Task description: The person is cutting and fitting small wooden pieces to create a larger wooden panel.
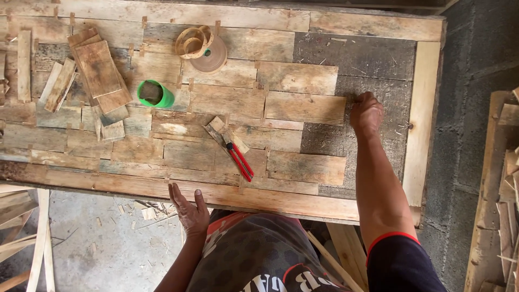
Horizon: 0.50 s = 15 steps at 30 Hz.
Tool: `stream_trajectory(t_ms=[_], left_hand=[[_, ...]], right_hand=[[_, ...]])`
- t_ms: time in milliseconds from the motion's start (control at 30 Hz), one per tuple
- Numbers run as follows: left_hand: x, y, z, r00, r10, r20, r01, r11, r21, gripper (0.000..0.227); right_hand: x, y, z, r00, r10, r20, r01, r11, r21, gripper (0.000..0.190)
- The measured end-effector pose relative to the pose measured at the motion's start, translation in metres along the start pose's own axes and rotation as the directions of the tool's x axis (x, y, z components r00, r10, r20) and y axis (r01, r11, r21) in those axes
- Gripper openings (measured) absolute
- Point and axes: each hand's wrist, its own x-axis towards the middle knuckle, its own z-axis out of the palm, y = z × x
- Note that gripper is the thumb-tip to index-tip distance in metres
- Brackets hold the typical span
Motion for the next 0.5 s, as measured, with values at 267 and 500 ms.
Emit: stream_trajectory(t_ms=[267, 500], left_hand=[[0.005, 0.002, 0.000, 1.000, 0.019, 0.007, -0.019, 1.000, -0.009, 0.075], [0.015, 0.011, 0.005, 0.994, 0.067, 0.089, -0.064, 0.997, -0.045, 0.074]], right_hand=[[-0.061, 0.006, -0.029, 0.991, -0.010, 0.133, -0.046, 0.914, 0.404, 0.029], [-0.123, 0.013, 0.013, 0.912, -0.207, 0.353, 0.103, 0.951, 0.292, 0.021]])
